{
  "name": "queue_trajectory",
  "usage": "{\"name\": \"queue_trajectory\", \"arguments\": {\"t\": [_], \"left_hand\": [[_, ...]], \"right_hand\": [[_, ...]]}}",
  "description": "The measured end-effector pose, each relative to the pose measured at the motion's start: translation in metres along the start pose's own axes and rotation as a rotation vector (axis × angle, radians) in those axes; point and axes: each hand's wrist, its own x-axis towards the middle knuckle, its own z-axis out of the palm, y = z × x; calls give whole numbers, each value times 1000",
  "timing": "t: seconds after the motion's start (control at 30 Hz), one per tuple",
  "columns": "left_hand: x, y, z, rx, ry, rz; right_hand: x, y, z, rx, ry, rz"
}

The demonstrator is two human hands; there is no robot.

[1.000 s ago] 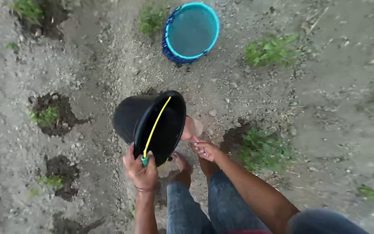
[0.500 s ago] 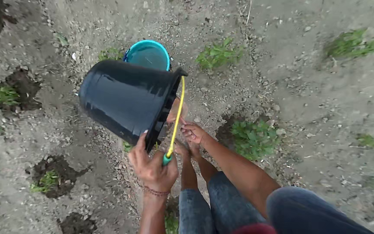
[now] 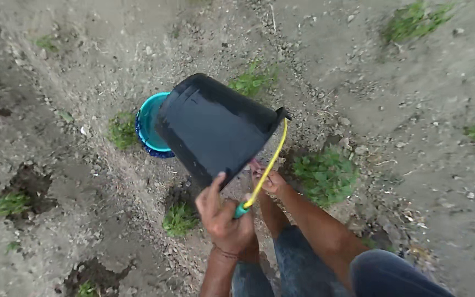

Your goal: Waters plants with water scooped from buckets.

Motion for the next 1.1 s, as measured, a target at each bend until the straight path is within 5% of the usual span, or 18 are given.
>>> {"name": "queue_trajectory", "arguments": {"t": [0.17,0.37,0.47,0.63,0.93,1.1], "left_hand": [[40,-57,10,-178,23,-379],[-1,-105,54,-233,67,-1119],[-33,-147,86,-212,46,-1352],[-72,-216,108,-230,-14,-1552],[-75,-273,105,-202,17,-1651],[-81,-291,94,110,-303,-1628]], "right_hand": [[-16,-54,-45,-36,257,-48],[20,-140,-74,-159,500,-87],[59,-186,-65,-220,631,-92],[118,-239,-62,-308,761,-157],[166,-290,-27,-487,861,-240],[173,-287,-10,-624,963,-235]]}}
